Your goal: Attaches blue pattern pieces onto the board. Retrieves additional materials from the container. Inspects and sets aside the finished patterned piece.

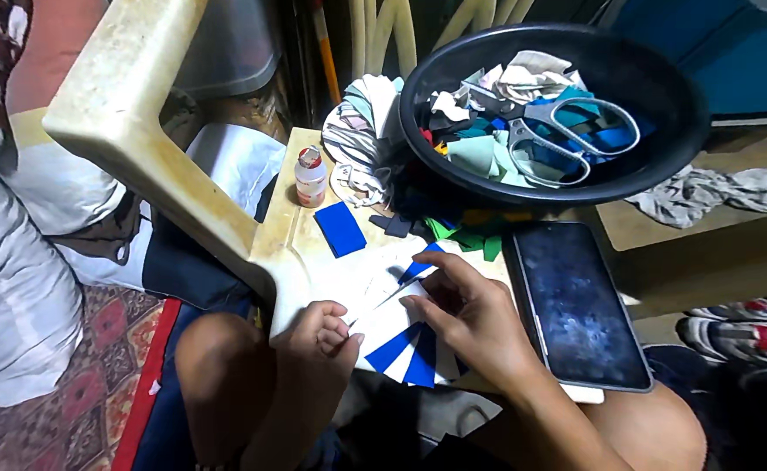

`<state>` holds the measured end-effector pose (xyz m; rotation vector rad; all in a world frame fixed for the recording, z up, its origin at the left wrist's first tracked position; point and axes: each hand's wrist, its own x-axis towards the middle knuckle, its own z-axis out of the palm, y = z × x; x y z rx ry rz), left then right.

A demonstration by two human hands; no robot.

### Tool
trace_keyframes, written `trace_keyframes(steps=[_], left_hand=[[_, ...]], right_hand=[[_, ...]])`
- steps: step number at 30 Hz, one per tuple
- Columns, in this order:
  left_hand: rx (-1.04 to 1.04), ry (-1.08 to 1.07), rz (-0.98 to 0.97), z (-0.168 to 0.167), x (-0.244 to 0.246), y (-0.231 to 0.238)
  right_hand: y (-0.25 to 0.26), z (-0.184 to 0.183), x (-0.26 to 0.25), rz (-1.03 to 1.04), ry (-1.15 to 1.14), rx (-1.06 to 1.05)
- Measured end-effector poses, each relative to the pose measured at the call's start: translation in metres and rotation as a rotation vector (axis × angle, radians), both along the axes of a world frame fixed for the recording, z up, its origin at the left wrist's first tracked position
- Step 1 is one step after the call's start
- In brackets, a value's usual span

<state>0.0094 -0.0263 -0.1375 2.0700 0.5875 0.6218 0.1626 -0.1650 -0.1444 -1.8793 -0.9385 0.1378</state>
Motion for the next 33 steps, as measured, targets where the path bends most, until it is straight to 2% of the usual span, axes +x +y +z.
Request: trace_keyframes(steps=[12,33], left_hand=[[0.107,-0.010,-0.009,-0.0033,0.0022,-0.0002],[0.100,0.040,-0.018,0.0023,-0.0013,0.0079]], right_hand=[[0.0008,-0.0055,0.0001,-0.012,-0.057,-0.051],[-0.0008,-0.0065,0.0003,-0.004,-0.069,-0.066]])
